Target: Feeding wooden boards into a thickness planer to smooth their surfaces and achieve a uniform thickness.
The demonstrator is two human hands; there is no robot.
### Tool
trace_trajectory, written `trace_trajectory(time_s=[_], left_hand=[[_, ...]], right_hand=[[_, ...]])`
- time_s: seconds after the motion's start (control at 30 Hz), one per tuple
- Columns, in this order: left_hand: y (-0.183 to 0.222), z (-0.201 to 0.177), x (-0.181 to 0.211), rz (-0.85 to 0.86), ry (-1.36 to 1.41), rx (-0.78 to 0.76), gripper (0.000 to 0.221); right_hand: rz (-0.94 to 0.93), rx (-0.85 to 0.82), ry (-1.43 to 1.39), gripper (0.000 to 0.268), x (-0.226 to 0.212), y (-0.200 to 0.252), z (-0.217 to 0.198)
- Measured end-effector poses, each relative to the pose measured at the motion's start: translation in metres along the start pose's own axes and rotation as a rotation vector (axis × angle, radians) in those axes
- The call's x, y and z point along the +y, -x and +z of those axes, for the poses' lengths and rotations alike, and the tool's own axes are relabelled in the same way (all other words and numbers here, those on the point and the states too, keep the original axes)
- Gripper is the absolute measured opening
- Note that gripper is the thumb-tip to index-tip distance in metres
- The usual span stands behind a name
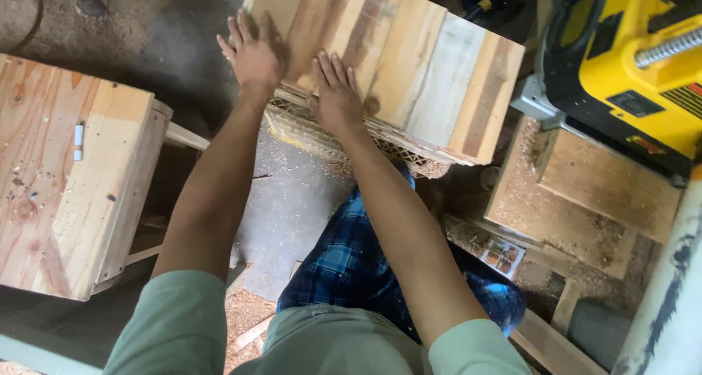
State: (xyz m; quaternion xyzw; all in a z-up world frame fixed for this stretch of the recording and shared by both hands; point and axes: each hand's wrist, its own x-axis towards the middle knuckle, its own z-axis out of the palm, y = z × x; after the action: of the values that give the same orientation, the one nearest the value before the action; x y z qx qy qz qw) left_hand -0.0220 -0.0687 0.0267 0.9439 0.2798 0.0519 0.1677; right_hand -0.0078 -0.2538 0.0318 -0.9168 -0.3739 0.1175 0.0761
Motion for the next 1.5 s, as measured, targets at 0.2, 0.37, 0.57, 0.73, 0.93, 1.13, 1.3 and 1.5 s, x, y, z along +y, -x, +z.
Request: trace_trajectory(time_s=[0.2, 0.37, 0.57, 0.73, 0.93, 1.13, 1.3, 1.5], left_hand=[[0.043, 0.027, 0.062, 0.151, -0.053, 0.016, 0.063], [0.076, 0.103, 0.123, 0.434, 0.053, 0.157, 0.059], [0.153, 0.12, 0.237, 0.642, 0.135, -0.056, 0.052], [0.205, 0.135, 0.325, 0.768, 0.162, -0.264, 0.054], [0.251, 0.135, 0.412, 1.044, 0.115, -0.251, 0.059], [0.273, 0.149, 0.448, 1.196, 0.088, -0.236, 0.065], [0.272, 0.182, 0.432, 1.236, 0.046, -0.182, 0.062], [0.277, 0.167, 0.433, 1.186, 0.152, -0.146, 0.052]], right_hand=[[0.059, 0.074, -0.064, 0.07, 0.057, 0.047, 0.01], [0.095, 0.247, -0.081, 0.065, 0.128, 0.102, 0.038], [0.525, 0.385, -0.045, 0.066, 0.181, 0.203, 0.009], [0.729, 0.623, 0.049, 0.063, 0.234, 0.293, -0.011], [0.894, 0.827, 0.082, 0.064, 0.311, 0.368, -0.008], [0.96, 0.5, -0.104, 0.082, 0.327, 0.382, -0.018], [0.946, 0.439, -0.193, 0.081, 0.329, 0.379, 0.001], [0.845, 0.721, -0.075, 0.07, 0.342, 0.375, 0.031]])
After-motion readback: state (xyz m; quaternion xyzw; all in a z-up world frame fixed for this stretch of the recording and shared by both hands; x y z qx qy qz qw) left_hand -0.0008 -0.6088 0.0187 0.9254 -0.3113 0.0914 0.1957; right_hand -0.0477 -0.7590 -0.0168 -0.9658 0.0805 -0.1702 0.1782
